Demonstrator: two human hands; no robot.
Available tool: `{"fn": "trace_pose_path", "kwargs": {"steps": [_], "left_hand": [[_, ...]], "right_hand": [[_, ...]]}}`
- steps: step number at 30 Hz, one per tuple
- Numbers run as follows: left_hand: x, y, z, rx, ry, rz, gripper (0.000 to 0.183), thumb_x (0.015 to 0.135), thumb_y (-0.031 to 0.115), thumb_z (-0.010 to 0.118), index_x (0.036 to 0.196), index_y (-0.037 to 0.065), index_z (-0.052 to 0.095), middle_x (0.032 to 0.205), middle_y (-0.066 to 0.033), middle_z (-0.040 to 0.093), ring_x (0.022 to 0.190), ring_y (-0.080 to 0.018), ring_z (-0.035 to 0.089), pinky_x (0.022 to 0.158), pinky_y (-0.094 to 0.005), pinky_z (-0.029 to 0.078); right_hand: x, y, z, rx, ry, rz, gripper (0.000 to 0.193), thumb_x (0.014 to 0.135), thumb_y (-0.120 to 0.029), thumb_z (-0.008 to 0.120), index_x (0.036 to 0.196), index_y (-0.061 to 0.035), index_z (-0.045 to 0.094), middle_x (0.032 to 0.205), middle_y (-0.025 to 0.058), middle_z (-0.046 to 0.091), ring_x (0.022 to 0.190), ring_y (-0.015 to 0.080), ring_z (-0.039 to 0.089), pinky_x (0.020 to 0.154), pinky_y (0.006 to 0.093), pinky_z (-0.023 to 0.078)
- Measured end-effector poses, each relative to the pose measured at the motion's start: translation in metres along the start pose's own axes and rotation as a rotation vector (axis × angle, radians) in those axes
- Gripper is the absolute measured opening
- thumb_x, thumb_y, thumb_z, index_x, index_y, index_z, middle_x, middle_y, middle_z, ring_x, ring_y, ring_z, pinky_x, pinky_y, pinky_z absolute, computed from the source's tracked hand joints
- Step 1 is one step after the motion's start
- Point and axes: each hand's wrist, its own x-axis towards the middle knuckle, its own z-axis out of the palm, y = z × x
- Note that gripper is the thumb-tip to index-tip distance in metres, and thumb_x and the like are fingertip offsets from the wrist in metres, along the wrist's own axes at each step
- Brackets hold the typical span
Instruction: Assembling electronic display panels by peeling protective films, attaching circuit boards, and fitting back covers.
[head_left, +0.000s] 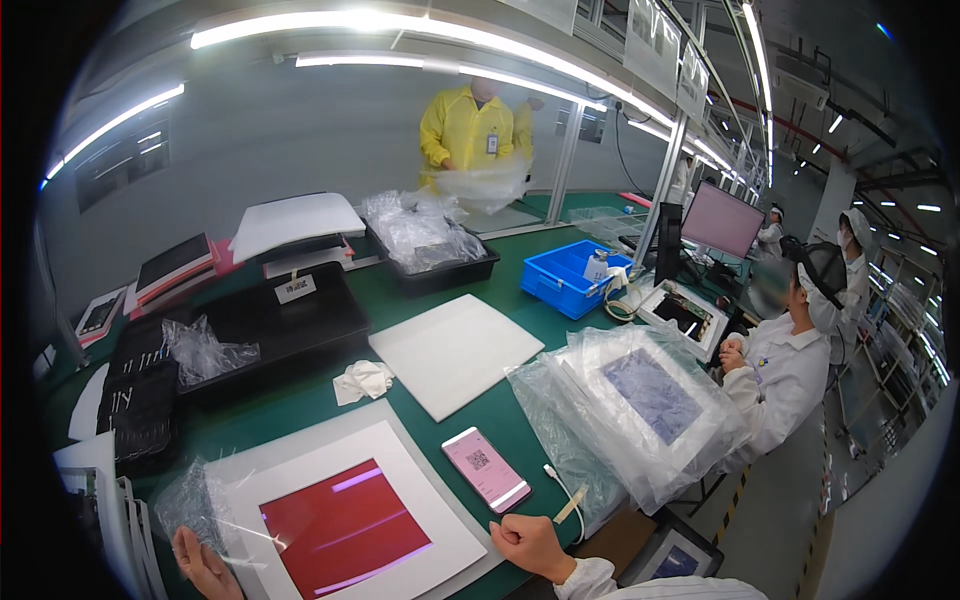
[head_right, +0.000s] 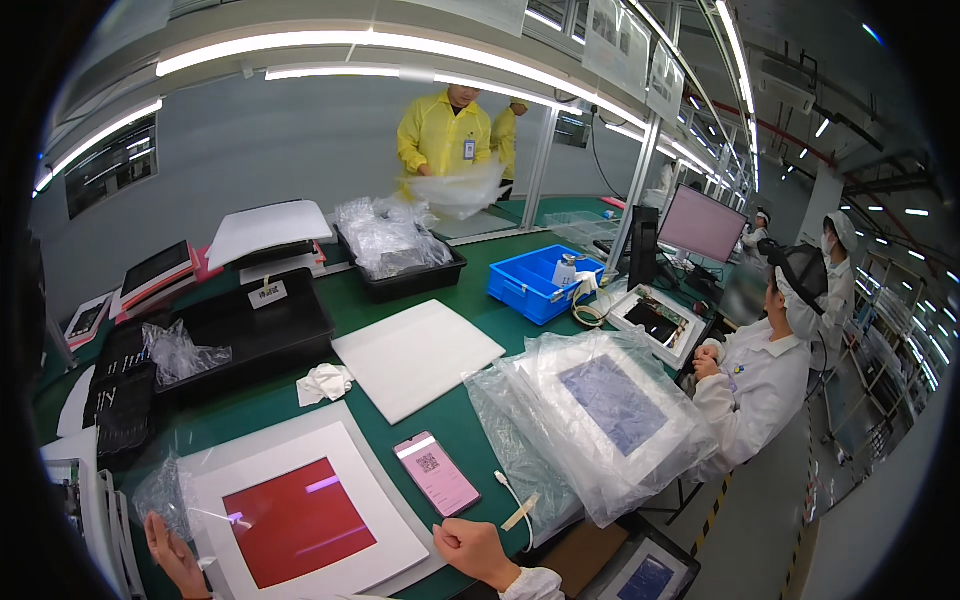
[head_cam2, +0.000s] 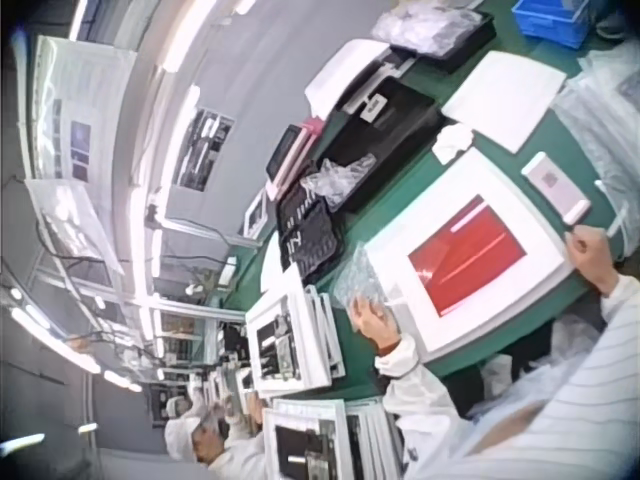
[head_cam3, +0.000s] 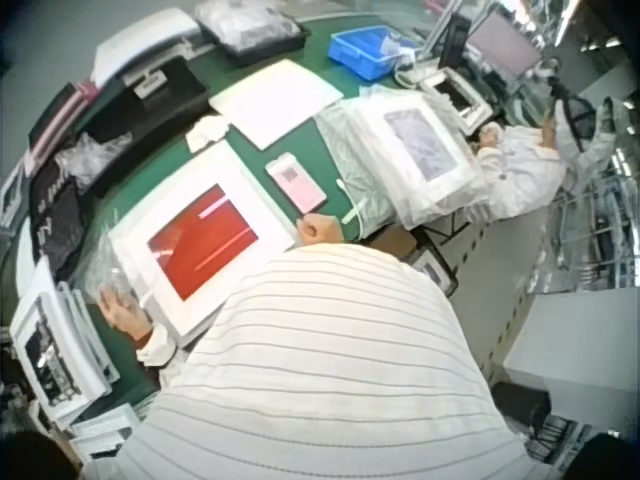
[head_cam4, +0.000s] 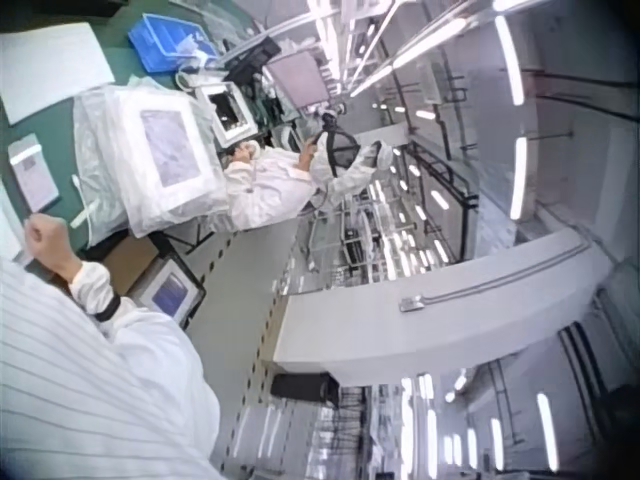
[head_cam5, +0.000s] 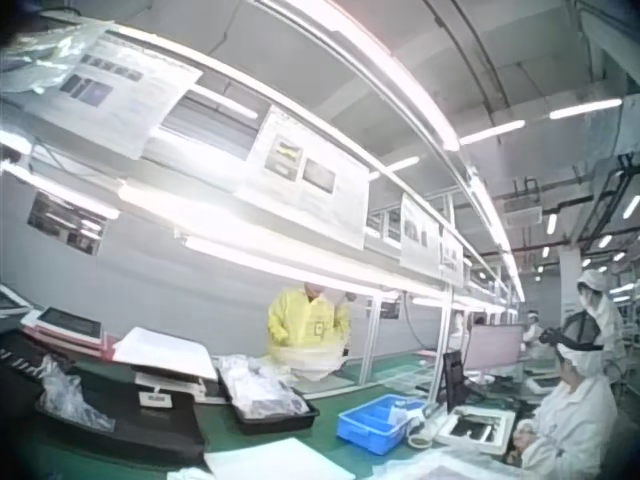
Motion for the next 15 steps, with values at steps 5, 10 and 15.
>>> {"fn": "trace_pose_path", "kwargs": {"steps": [5, 10, 15], "left_hand": [[0.005, -0.018, 0.015, -0.636, 0.29, -0.281, 0.031, 0.089, 0.016, 0.061, 0.117, 0.005, 0.054, 0.098, -0.0014, 0.058, 0.05, 0.001, 0.039, 0.038, -0.0125, 0.028], [-0.001, 0.004, 0.017, -0.767, 0.065, -0.242, 0.021, 0.09, 0.017, 0.06, 0.105, 0.002, 0.062, 0.085, -0.0049, 0.061, 0.047, -0.003, 0.045, 0.035, -0.0138, 0.033], [-0.006, 0.026, 0.015, -0.769, 0.058, -0.266, 0.021, 0.089, 0.018, 0.06, 0.103, 0.002, 0.063, 0.084, -0.0035, 0.064, 0.072, -0.006, 0.059, 0.047, -0.0138, 0.045]], "right_hand": [[-0.001, -0.001, 0.001, -0.019, 0.014, -0.006, 0.035, 0.077, -0.006, 0.066, 0.056, -0.0038, 0.038, 0.048, 0.0082, 0.033, 0.039, 0.0211, 0.032, 0.04, 0.0321, 0.028], [-0.001, -0.002, 0.0, -0.003, 0.001, 0.022, 0.035, 0.076, -0.006, 0.066, 0.055, -0.0039, 0.038, 0.047, 0.0079, 0.034, 0.038, 0.0204, 0.032, 0.039, 0.0318, 0.028], [0.001, -0.006, 0.003, -0.016, 0.006, 0.035, 0.036, 0.074, -0.004, 0.066, 0.053, -0.0033, 0.037, 0.046, 0.0082, 0.032, 0.037, 0.0197, 0.031, 0.039, 0.0312, 0.027]]}}
